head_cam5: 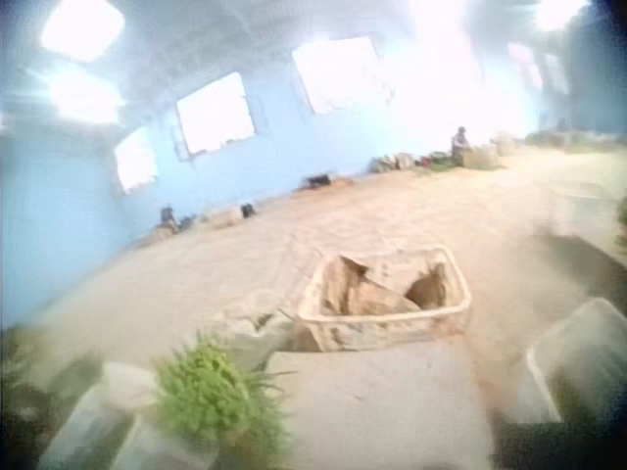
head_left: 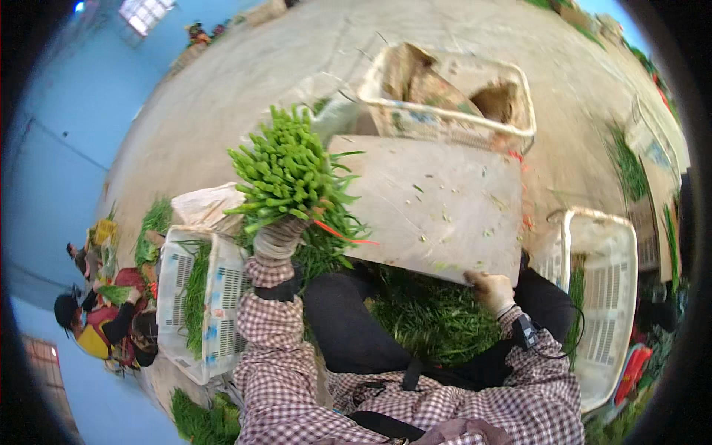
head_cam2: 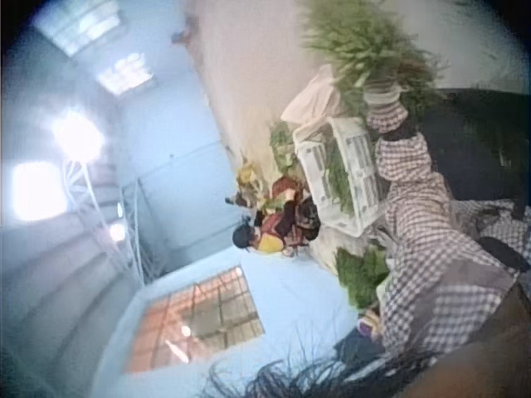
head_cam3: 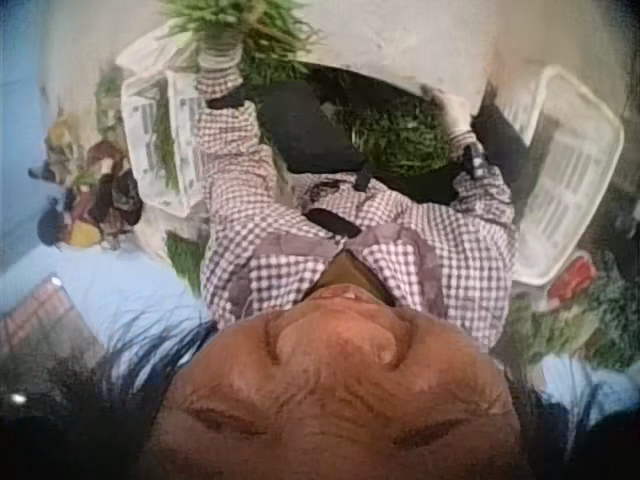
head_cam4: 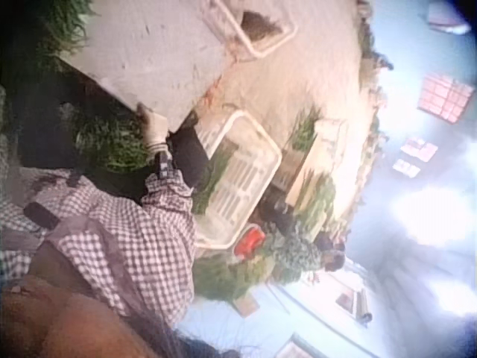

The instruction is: The recorder is sorting, cleaning, bundling with rubber bands, and trimming green onions or chives.

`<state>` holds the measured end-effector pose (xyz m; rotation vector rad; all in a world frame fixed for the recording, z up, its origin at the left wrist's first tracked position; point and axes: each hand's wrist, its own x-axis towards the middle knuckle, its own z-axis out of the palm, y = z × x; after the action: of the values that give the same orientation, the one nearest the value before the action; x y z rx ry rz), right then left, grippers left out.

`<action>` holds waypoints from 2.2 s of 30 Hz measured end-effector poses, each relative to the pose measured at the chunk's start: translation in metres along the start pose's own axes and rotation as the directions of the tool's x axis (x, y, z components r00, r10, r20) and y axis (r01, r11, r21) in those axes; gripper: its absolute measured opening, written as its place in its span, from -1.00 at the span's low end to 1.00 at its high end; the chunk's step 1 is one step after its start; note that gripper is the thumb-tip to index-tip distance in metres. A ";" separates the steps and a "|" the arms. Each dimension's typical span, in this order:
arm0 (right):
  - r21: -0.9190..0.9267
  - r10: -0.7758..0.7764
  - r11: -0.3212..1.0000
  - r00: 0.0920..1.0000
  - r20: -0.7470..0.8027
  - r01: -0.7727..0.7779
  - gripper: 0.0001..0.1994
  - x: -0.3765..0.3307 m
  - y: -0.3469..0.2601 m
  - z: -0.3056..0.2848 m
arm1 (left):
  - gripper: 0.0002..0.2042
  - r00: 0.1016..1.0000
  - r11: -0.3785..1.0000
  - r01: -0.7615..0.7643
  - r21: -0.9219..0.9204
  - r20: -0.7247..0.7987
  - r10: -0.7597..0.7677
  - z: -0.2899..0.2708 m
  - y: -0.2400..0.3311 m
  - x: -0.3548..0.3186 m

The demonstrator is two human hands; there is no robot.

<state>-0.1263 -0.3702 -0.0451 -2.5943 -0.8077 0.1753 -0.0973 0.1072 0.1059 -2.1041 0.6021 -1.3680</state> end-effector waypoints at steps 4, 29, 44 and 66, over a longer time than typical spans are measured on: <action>-0.018 0.168 0.983 0.932 -0.321 -0.183 -0.58 0.037 0.010 0.030 | -0.43 0.762 0.772 0.486 -0.411 0.631 -0.144 0.009 -0.008 -0.042; 0.902 -0.036 0.368 0.973 -0.227 0.224 0.09 0.062 -0.146 -0.112 | -0.30 0.760 -0.971 0.237 0.033 0.616 0.206 -0.027 0.132 0.132; 0.885 0.106 -0.125 0.881 0.462 -0.449 0.01 0.100 -0.062 -0.027 | -0.15 0.369 -0.872 0.370 0.320 0.811 0.454 0.013 0.222 0.019; 0.572 0.664 0.417 0.193 -0.722 0.706 -0.05 -0.290 -0.139 -0.126 | -0.15 0.774 -0.701 0.520 -0.488 -0.077 0.628 -0.285 0.282 0.245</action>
<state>-0.4067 -0.4757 0.1270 -0.9371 -0.0263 -0.8663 -0.2861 -0.3169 0.1777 -2.8001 2.6027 1.8361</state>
